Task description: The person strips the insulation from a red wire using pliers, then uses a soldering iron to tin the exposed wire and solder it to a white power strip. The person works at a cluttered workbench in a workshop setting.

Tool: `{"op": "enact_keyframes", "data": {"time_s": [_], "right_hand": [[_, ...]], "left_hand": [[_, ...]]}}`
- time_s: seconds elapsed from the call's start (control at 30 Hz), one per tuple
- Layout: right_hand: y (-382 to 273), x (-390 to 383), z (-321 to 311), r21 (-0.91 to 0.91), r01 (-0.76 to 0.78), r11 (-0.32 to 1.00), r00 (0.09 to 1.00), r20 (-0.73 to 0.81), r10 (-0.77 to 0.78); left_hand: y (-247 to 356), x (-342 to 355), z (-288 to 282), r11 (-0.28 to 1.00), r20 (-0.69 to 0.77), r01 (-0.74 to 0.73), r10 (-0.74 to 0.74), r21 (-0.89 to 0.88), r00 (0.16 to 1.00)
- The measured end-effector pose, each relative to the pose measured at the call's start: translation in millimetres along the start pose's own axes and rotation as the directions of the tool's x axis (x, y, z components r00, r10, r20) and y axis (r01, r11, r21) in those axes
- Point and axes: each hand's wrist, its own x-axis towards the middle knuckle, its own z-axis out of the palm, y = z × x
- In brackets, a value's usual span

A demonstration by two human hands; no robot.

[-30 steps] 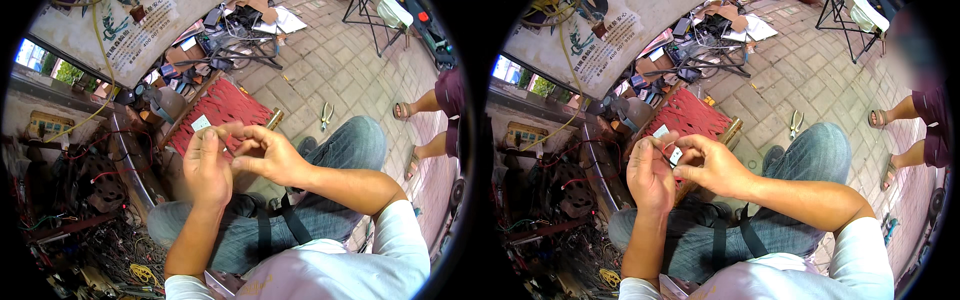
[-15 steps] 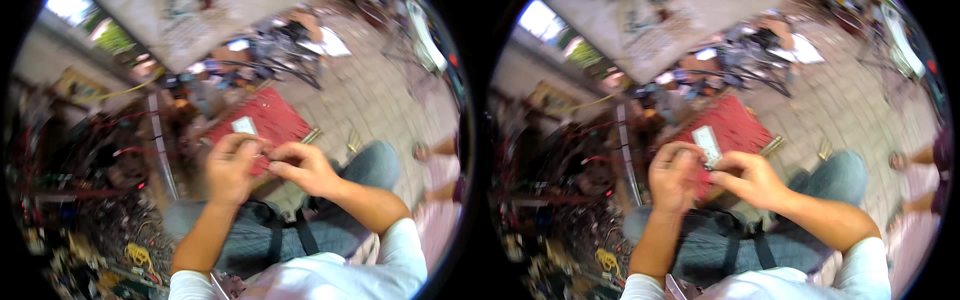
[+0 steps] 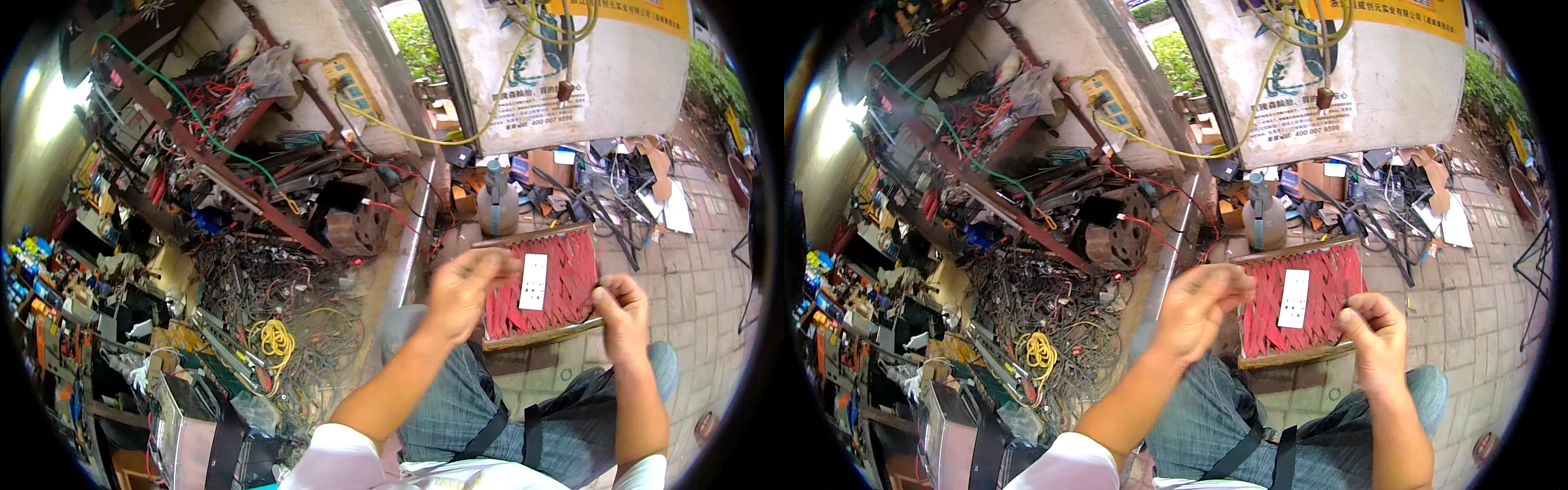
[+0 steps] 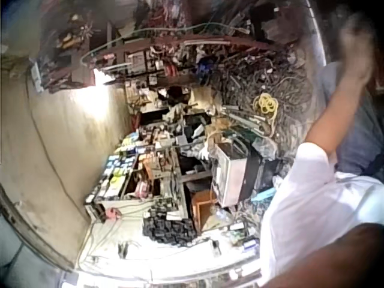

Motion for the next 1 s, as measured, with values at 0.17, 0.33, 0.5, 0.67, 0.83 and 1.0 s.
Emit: {"op": "enact_keyframes", "data": {"time_s": [0.17,0.33,0.5,0.67,0.83,1.0], "right_hand": [[-51.7,-4.2,-33.2,-0.407,0.164,0.899,0.985,0.022,-0.169],[-28.5,-19.9,-100.9,-0.928,0.341,0.149,0.932,0.313,-0.18],[-10.2,-56.3,-133.9,-0.956,0.142,0.256,0.951,0.06,-0.302],[-8.0,-93.8,-177.5,-0.795,0.315,-0.518,0.945,0.314,0.093],[-4.9,-63.3,-212.3,-0.945,0.326,-0.032,0.92,0.309,0.241],[3.6,25.8,-157.1,-0.94,0.273,0.203,0.914,0.319,0.25]], "left_hand": [[55.9,-49.7,-91.1,0.361,0.044,-0.214,0.425,0.908,0.904],[62.2,-82.9,-119.9,0.038,0.139,-0.137,-0.043,0.99,0.989],[54.2,-56.5,-102.5,-0.094,0.416,-0.448,-0.245,0.889,0.876],[48.0,-39.4,-104.4,-0.064,0.493,-0.543,-0.342,0.837,0.8],[48.3,1.6,-120.6,0.074,0.471,-0.483,-0.391,0.872,0.791],[67.0,21.1,-135.7,0.174,0.401,-0.364,-0.496,0.915,0.77]]}}
